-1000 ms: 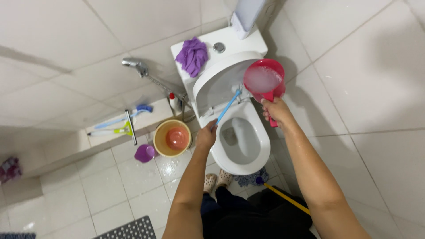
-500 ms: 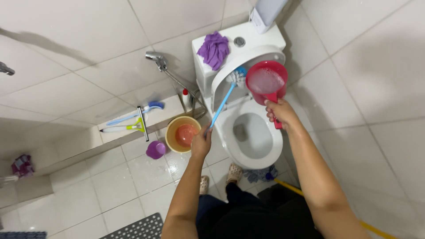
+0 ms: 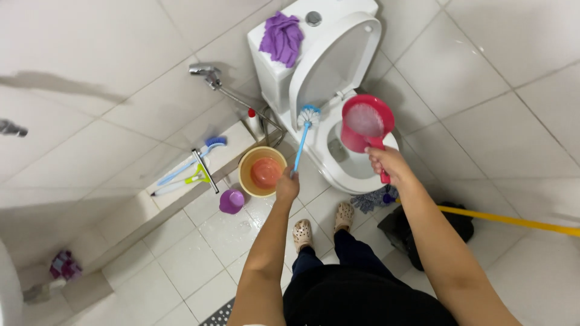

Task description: Scrubbing bathroom walls and cleaning the toilet.

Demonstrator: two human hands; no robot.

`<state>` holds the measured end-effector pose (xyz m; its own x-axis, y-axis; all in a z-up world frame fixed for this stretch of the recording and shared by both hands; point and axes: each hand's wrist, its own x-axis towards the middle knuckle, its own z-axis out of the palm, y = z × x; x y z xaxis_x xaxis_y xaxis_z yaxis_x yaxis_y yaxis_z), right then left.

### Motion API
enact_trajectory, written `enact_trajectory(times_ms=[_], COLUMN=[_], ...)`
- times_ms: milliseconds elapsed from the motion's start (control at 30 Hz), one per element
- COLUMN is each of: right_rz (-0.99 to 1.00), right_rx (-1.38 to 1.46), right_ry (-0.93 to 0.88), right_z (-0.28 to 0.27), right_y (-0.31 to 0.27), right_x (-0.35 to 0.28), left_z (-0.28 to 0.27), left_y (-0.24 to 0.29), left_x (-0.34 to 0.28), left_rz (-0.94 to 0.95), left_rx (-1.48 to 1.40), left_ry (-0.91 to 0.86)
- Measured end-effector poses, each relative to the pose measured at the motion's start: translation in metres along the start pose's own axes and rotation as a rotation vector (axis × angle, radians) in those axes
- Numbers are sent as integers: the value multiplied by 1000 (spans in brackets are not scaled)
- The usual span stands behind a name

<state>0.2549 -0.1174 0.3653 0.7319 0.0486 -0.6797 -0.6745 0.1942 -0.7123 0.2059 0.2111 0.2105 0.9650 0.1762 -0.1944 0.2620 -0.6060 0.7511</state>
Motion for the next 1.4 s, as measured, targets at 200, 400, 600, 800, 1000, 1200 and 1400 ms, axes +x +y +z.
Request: enact_trajectory(times_ms=[200, 400, 600, 800, 1000, 1200, 1400], right_rz=[50, 49, 70, 42, -51, -86, -70], right_rx=[95, 143, 350, 539, 650, 722, 669], right_ry=[144, 293, 271, 182, 191, 292, 339], right_z=[-59, -119, -151, -173, -203, -227, -251], right_y=[94, 200, 252, 284, 317, 316, 312], right_x=[-18, -32, -70, -95, -98, -117, -137], left_z=[63, 132, 189, 246, 259, 302, 347], left_y=[-28, 5, 69, 116, 152, 134, 135], left_x=[-31, -83, -139, -207, -251, -242, -203], left_rz=[-55, -619, -655, -434, -261, -333, -400], left_rx=[-17, -480, -724, -515, -354, -429, -181], left_ry=[-246, -662, -798, -807, -830, -967, -957])
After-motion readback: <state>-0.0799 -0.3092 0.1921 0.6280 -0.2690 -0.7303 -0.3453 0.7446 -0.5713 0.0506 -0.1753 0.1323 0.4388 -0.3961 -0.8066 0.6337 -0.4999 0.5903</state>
